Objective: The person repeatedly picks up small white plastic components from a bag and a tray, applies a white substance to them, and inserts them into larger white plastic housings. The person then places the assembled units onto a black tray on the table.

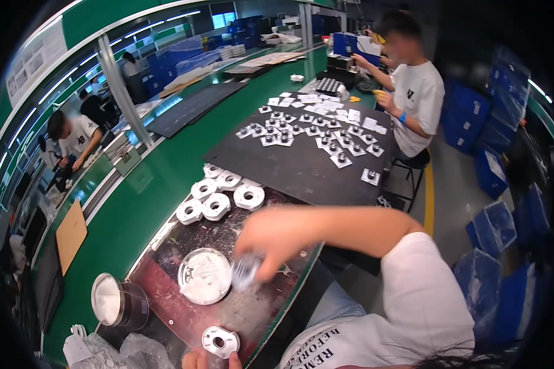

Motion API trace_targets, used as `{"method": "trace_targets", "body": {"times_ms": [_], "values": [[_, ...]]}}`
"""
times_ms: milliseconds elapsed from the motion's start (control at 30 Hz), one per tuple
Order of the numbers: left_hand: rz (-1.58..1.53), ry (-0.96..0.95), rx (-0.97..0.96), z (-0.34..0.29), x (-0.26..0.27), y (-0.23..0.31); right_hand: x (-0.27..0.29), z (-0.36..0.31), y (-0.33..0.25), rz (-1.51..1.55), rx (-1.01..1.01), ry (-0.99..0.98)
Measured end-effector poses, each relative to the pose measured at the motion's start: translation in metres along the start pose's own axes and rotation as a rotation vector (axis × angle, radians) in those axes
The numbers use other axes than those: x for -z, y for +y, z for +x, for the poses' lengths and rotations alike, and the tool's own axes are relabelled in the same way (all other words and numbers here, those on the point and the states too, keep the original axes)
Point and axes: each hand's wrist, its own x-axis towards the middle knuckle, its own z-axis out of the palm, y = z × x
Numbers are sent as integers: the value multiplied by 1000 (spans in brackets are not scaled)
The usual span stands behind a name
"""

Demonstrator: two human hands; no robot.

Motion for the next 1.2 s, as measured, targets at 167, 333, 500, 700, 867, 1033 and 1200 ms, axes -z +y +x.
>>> {"method": "trace_targets", "body": {"times_ms": [167,333,500,700,867,1033,1200], "values": [[26,-118,-375,55,13,33,-76,33,-28,190,354,-56],[78,-83,-258,42,17,33,-91,35,-40,407,325,-47],[295,-44,-78,16,2,6,-125,32,-55,642,284,223],[16,223,-4,18,-9,24,-148,30,-64,764,316,400],[-119,182,37,0,6,8,-138,34,-54,858,215,442],[-226,-69,348,-15,7,-9,-124,53,-48,214,513,135],[-281,-189,333,-13,-14,-15,-131,68,-55,-64,675,19]]}}
